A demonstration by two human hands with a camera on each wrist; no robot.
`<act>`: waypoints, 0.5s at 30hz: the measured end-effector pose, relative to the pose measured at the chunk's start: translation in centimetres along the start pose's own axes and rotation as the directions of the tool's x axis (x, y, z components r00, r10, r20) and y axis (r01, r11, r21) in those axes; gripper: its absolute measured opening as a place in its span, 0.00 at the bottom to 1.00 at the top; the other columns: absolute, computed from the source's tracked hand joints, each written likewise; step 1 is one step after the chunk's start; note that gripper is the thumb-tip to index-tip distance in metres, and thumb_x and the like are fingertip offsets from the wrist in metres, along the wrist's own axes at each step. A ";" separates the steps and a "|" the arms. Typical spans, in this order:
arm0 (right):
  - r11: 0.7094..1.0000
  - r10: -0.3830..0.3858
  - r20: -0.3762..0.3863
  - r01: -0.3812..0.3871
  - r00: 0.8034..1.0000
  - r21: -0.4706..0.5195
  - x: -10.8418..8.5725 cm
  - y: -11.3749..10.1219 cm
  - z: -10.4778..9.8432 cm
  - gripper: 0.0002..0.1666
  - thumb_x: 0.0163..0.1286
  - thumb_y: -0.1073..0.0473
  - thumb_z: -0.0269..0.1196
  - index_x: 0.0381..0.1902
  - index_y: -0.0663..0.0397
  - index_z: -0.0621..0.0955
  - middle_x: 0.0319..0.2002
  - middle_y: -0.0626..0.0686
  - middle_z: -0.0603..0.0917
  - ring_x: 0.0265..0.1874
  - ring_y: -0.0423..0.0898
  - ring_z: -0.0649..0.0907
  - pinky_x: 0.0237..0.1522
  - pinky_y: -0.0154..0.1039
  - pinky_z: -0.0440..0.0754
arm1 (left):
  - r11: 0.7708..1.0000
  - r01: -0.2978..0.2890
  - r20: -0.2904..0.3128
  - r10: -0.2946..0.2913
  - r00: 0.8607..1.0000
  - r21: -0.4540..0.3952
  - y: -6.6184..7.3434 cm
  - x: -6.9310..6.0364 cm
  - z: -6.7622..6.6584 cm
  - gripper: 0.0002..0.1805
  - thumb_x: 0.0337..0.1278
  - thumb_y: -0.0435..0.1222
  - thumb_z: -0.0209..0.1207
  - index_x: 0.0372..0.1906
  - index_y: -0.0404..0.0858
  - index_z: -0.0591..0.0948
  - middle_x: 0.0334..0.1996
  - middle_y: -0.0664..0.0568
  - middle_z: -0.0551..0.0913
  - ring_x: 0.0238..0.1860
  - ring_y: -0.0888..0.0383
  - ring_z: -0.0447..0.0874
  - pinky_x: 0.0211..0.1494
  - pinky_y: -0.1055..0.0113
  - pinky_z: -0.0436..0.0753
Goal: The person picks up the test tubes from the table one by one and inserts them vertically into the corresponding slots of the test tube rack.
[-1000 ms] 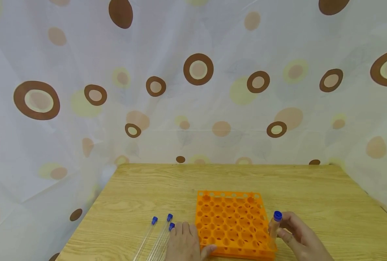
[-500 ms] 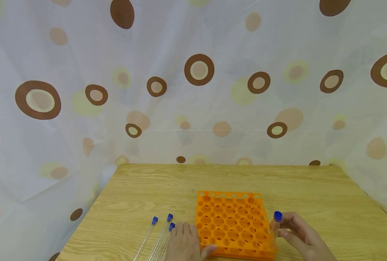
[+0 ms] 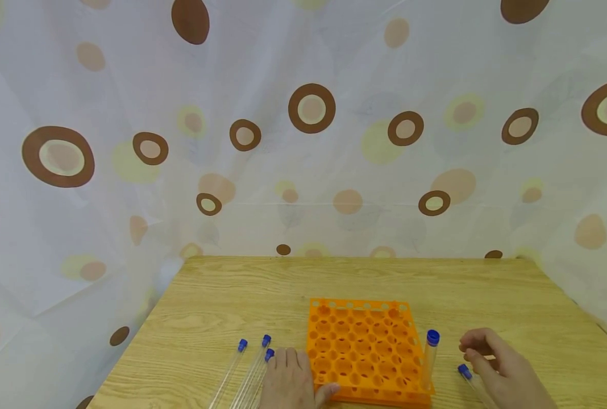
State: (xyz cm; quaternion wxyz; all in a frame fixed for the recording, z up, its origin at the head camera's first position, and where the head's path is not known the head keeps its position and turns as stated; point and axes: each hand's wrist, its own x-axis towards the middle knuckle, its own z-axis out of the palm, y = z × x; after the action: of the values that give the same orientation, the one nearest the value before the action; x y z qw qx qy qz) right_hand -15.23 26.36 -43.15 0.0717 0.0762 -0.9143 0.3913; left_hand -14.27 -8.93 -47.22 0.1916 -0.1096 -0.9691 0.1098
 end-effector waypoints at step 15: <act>0.963 0.202 0.297 -0.134 0.933 -0.233 0.7 2.6 -1.2 0.15 0.76 0.57 0.55 0.48 0.67 0.77 0.37 0.47 0.81 0.29 0.35 0.76 0.31 0.33 0.77 | 1.000 0.013 0.055 -0.012 0.998 -0.011 0.0 0.1 -0.1 0.47 0.52 0.79 0.26 0.25 0.38 0.67 0.23 0.50 0.65 0.27 0.54 0.61 0.34 0.65 0.65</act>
State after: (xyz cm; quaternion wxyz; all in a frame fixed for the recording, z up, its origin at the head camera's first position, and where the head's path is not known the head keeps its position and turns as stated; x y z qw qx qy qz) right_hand -16.34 28.94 -44.02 -0.1027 0.0514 -0.9530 0.2802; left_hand -14.30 -8.85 -47.08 0.1650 -0.1016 -0.9753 0.1062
